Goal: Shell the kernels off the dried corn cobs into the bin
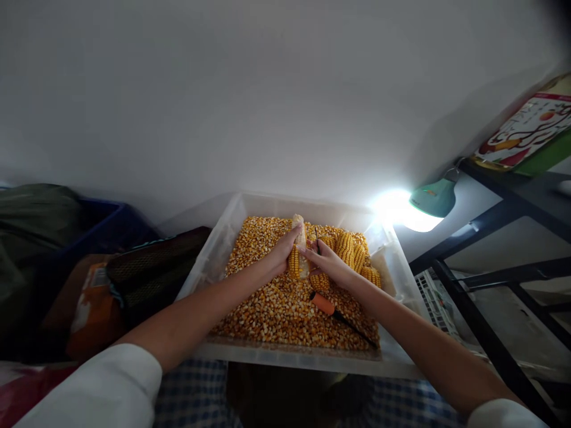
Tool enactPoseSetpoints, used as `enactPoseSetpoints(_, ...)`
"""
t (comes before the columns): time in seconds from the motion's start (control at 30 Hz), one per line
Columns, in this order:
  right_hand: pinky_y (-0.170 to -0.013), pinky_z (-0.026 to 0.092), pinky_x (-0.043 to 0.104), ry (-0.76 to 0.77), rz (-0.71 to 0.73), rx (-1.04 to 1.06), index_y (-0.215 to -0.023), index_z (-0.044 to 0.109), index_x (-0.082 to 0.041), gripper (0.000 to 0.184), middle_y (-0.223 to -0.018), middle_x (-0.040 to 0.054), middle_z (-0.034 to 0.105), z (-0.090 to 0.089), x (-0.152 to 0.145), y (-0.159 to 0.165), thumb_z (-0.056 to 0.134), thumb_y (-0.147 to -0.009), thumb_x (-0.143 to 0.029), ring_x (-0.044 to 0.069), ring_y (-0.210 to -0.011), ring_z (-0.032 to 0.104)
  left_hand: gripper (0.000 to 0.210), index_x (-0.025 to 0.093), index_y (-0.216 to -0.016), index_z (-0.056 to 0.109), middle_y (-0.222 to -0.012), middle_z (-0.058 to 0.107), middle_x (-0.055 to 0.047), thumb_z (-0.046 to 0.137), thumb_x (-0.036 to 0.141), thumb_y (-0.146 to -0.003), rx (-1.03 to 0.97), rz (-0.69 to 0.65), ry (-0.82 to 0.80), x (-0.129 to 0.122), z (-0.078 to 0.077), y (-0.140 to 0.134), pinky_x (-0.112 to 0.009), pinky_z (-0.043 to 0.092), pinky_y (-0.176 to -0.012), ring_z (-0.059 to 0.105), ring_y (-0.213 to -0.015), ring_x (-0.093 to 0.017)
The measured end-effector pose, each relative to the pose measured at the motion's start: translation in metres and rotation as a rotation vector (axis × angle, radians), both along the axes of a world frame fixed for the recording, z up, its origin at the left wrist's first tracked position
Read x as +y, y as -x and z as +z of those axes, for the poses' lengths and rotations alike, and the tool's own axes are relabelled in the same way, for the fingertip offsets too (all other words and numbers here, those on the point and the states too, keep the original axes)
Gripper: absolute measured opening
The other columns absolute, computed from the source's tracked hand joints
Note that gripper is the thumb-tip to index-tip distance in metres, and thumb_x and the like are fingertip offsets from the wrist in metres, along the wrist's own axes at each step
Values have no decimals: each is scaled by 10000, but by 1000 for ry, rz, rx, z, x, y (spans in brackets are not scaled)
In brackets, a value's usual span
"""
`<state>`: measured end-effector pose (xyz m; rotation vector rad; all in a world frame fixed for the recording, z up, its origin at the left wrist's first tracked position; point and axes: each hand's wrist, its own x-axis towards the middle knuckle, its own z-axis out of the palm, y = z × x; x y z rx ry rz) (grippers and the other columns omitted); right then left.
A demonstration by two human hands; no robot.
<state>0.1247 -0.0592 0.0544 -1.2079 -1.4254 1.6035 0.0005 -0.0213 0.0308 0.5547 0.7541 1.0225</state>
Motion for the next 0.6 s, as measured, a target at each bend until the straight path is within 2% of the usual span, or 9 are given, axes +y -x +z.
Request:
enactPoseSetpoints(0.1, -425, 427, 179, -41, -86, -21, -718, 341, -204, 403, -653, -54, 397, -9, -1, 2, 636, -606, -455, 72, -565, 436, 354, 164, -955, 548, -680, 635, -44, 582, 393, -687, 31, 69, -72, -1, -9, -2, -262, 495, -542, 601, -574, -148)
enactPoseSetpoints(0.17, -425, 420, 181, -22, -86, 14, -722, 343, -204, 396, -641, -58, 403, -12, -1, 3, 627, -617, -460, 67, -543, 435, 355, 161, -955, 548, -667, 630, -44, 580, 392, -688, 29, 48, -65, -1, -12, -2, -267, 497, -544, 598, -565, -147)
enactPoseSetpoints(0.33, -497, 475, 243, 87, -38, 67, -812, 404, -214, 379, -739, -28, 504, -7, 1, 1, 602, -635, -484, 97, -594, 515, 389, 129, -949, 552, -651, 624, -65, 556, 425, -696, 45, 12, -29, 0, -6, 1, -276, 497, -536, 599, -572, -161)
enactPoseSetpoints(0.5, -464, 450, 215, 85, -130, 28, -759, 391, -211, 402, -686, -33, 494, -8, 0, 2, 625, -598, -495, 95, -582, 495, 403, 164, -993, 535, -784, 632, -57, 582, 414, -681, 73, 77, -110, -4, -7, -4, -264, 495, -611, 608, -669, -150)
enactPoseSetpoints(0.6, -453, 432, 197, 99, -145, 43, -761, 387, -208, 409, -647, -37, 478, -15, 0, 2, 616, -602, -507, 85, -557, 471, 385, 158, -949, 549, -757, 631, -54, 564, 438, -687, 63, 35, -68, -4, -10, -6, -265, 491, -597, 606, -664, -155)
